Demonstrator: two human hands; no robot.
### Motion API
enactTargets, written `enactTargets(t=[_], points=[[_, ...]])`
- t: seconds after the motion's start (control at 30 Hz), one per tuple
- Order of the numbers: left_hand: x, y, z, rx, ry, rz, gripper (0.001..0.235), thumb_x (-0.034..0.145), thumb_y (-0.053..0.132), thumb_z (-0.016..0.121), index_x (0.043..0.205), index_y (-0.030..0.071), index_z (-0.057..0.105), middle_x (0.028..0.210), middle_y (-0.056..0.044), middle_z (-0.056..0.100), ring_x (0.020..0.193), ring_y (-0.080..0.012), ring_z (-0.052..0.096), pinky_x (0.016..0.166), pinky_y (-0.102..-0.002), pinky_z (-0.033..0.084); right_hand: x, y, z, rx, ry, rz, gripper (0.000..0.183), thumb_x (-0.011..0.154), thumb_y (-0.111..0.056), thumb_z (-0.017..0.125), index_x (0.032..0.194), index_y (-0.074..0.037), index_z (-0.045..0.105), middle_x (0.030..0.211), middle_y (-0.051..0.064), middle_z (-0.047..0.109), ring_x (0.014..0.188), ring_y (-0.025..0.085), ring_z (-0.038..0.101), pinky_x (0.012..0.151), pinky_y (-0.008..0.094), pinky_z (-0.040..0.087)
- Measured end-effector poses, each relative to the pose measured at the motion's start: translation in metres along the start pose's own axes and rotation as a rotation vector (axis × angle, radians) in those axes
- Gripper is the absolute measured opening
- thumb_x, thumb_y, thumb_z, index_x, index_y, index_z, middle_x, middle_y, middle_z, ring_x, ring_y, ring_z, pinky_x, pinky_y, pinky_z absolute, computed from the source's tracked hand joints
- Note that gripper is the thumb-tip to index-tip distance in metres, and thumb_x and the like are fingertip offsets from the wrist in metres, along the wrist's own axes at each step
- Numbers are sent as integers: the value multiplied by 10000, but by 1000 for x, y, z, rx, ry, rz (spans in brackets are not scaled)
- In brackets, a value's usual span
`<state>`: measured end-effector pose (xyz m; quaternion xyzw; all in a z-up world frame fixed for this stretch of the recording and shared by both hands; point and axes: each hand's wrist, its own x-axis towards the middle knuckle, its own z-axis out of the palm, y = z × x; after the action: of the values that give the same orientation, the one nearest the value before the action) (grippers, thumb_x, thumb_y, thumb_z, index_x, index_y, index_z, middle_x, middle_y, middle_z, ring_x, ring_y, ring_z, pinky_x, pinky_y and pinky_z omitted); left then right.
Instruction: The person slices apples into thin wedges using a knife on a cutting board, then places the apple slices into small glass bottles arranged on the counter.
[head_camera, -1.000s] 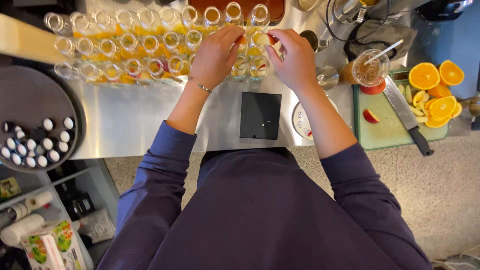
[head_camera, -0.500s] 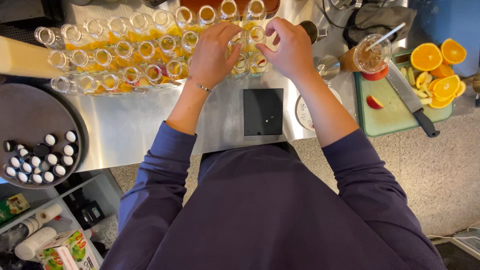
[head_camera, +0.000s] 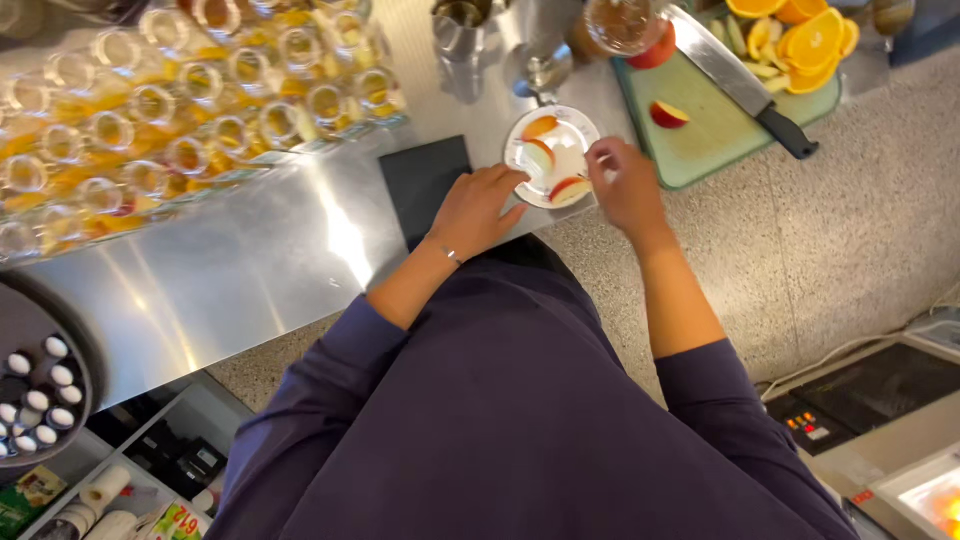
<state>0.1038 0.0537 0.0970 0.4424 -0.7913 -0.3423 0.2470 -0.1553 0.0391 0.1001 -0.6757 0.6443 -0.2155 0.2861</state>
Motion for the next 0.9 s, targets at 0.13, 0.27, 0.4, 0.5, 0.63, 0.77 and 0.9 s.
enactTargets(t=[0.13,0.27,0.4,0.5,0.63,0.77,0.9], points=[[36,-19,66,410,-12,131,545,798,129,701,1337,132,621,1325,-39,581,1175,-259,577,888,-404,451,-29,26,10,-186,-133,-219,311,871,-124,743,1172,-88,676,1153,136,678,1029,324,635,884,456,481],[56,-46,95,646,-91,181,385,855,134,653,1237,160,621,1260,-7,616,1145,-224,580,904,-439,445,-34,40,20,-252,-124,-273,309,883,-142,770,1181,-125,690,1189,86,650,1098,313,600,940,466,430],[63,-58,100,679,-130,215,225,901,170,635,1125,173,614,1127,-5,652,1100,-215,620,930,-438,448,-26,50,26,-223,-58,-321,307,867,-133,792,1136,-84,653,1150,90,688,1064,320,622,958,465,429],[61,-53,89,592,-105,208,246,914,182,632,1159,157,611,1083,-32,658,1011,-223,664,879,-416,470,-28,51,18,-107,-53,-274,283,889,-96,798,1146,-75,682,1104,96,720,1017,311,667,938,444,469],[49,-29,48,232,22,110,240,992,255,642,1200,139,611,1140,-57,669,992,-266,702,839,-417,520,-21,32,-4,152,32,-142,262,962,-35,737,1217,-16,677,1161,117,739,1056,249,714,961,358,539],[2,2,-6,-242,221,-109,368,970,203,704,1309,95,611,1192,-70,697,1028,-243,739,880,-361,579,3,-10,-5,421,-18,-54,258,1008,-38,671,1261,12,657,1200,99,710,1053,162,662,944,296,535],[-51,3,-72,-259,638,-129,376,969,86,760,1324,70,636,1275,-114,689,1030,-207,741,870,-325,627,31,-74,13,562,-72,-225,278,1015,-55,692,1261,29,593,1238,86,687,1190,169,661,1062,289,511]])
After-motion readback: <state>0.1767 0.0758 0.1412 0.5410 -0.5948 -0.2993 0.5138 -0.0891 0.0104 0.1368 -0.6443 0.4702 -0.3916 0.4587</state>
